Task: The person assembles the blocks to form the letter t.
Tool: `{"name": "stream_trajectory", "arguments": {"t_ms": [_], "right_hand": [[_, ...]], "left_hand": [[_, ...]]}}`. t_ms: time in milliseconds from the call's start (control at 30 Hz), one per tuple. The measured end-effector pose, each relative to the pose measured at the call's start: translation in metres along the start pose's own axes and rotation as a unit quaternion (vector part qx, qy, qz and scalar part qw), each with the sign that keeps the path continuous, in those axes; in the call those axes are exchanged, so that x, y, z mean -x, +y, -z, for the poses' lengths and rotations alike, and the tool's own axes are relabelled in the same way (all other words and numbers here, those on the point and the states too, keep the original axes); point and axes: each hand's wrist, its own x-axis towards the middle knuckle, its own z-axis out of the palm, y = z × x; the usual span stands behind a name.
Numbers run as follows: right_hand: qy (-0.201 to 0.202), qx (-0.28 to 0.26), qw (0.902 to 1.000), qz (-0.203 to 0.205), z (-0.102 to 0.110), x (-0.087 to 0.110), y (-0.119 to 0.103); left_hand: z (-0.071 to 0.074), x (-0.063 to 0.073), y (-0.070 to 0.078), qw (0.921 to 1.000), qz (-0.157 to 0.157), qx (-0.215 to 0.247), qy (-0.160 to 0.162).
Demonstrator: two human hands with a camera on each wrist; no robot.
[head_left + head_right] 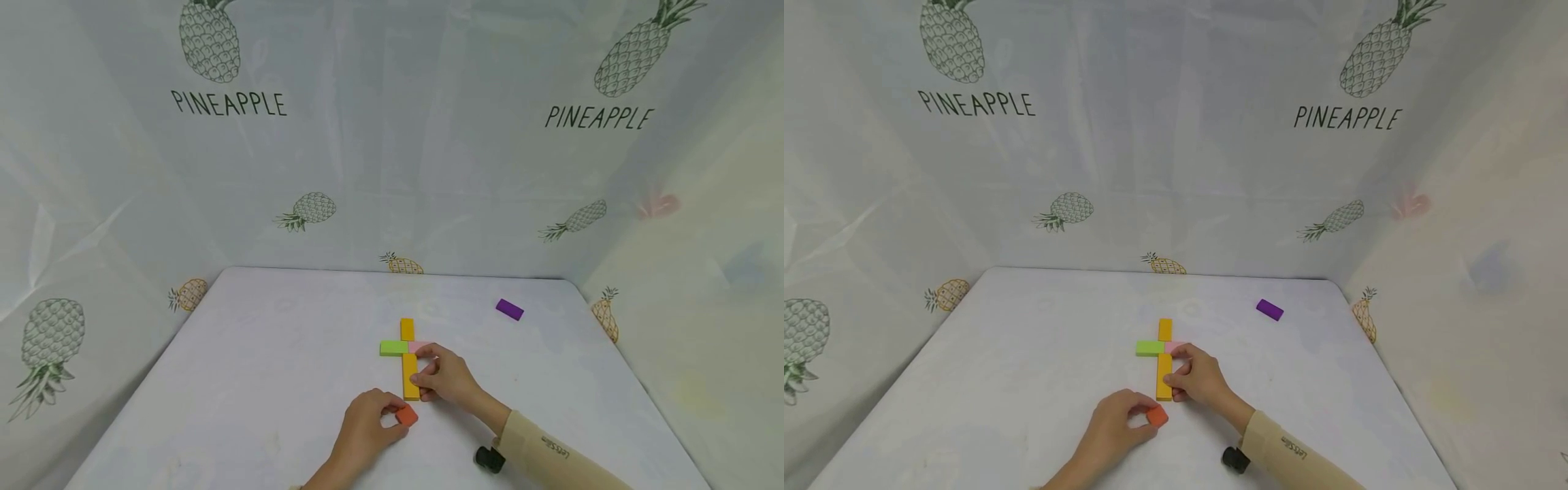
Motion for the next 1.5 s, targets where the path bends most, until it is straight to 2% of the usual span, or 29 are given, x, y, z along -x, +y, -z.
{"name": "stream_trajectory", "arguments": {"t_ms": [200,333,733,1500], "right_hand": [[0.000,0.002,1.0000,-0.003,0.000,0.000,-0.001],[0.000,-0.001,1.0000,-0.003,0.000,0.001,-0.001],[0.002,-0.008,0.9999,-0.008,-0.001,0.003,-0.002],[0.002,-0.004,1.0000,-0.003,-0.001,0.002,-0.001]], "left_hand": [[-0.005,0.000,0.003,0.9997,-0.003,0.004,0.024],[-0.009,-0.002,0.006,0.9996,0.008,0.004,0.025],[-0.018,-0.008,0.011,0.9995,0.008,0.002,0.029],[-0.018,-0.010,0.016,0.9993,0.015,0.003,0.035]]}}
